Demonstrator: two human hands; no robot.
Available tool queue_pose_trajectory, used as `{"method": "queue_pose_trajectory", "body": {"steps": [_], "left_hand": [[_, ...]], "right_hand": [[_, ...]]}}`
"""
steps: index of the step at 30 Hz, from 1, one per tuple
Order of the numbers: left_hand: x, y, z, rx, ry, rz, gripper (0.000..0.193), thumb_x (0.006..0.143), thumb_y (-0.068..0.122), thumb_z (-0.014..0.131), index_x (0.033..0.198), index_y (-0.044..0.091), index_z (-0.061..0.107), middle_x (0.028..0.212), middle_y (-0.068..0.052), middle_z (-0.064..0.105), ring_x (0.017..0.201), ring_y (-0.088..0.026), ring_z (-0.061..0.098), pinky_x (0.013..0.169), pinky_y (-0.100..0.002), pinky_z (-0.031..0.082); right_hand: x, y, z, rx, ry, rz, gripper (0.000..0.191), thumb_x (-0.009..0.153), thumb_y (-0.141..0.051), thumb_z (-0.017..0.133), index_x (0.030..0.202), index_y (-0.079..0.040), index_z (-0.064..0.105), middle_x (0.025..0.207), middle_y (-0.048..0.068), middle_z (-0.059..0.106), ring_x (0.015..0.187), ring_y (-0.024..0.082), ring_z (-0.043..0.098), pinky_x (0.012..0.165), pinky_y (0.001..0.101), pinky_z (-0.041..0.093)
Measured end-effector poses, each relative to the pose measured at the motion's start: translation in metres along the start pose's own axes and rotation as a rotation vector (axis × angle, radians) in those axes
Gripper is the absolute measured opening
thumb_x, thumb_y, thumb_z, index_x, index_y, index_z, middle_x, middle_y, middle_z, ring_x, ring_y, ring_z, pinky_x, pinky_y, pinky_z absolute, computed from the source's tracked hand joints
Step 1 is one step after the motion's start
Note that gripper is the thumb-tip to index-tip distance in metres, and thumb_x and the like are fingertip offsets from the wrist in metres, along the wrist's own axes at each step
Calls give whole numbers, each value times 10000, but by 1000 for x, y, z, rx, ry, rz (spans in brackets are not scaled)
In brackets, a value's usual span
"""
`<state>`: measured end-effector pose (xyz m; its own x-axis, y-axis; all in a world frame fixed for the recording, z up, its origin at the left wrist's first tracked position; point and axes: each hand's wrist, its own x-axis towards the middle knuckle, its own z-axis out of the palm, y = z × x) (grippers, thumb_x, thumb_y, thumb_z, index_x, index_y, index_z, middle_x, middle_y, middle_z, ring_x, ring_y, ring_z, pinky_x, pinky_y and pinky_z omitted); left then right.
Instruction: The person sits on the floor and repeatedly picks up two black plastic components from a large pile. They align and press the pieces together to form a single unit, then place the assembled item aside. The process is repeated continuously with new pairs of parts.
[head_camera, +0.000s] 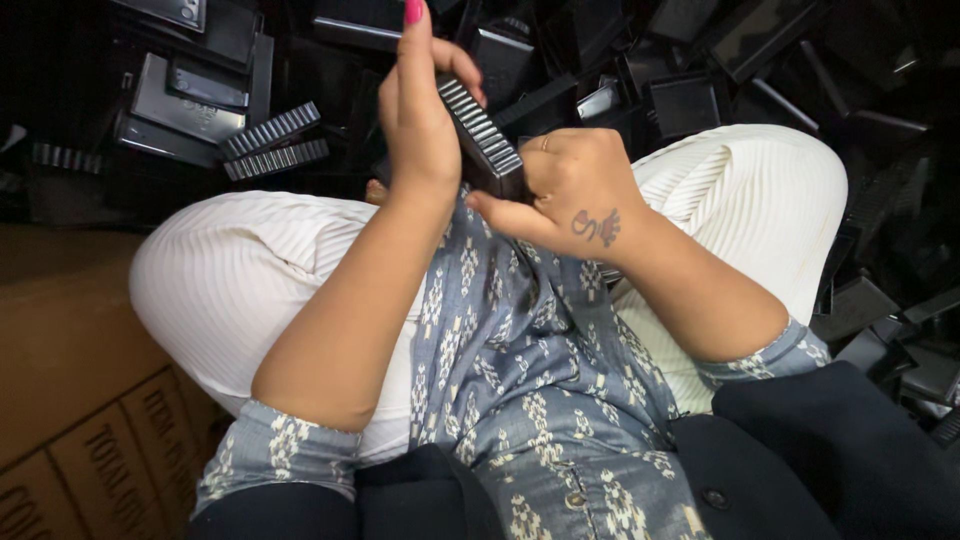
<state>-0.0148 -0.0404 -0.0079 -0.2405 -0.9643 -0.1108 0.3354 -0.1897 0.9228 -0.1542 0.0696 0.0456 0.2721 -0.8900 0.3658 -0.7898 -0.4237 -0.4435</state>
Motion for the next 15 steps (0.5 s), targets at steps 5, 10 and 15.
{"method": "queue_pose_trajectory", "body": {"steps": [5,10,15], "left_hand": [[4,-2,-4,126,12,195,661,1103,475,481,586,63,499,571,-34,493,561,-129,489,621,-277,393],[3,1,-2,100,-28,178,645,1075,471,536,579,67,456,585,-43,466,585,-133,444,625,-278,352],[0,5,7,-81,-1,-56,524,998,561,535,727,112,546,658,-6,559,598,-127,572,609,-259,448]], "right_hand": [[9,-7,-12,-3,-17,-37,578,825,-391,847,549,-21,499,564,118,488,508,323,530,483,429,415],[-14,7,0,-19,12,-93,444,856,-367,820,662,-36,595,633,98,539,567,307,564,526,411,445],[-40,11,-22,-121,152,13,444,782,-306,874,602,-37,570,595,108,508,534,313,528,508,429,402]]}}
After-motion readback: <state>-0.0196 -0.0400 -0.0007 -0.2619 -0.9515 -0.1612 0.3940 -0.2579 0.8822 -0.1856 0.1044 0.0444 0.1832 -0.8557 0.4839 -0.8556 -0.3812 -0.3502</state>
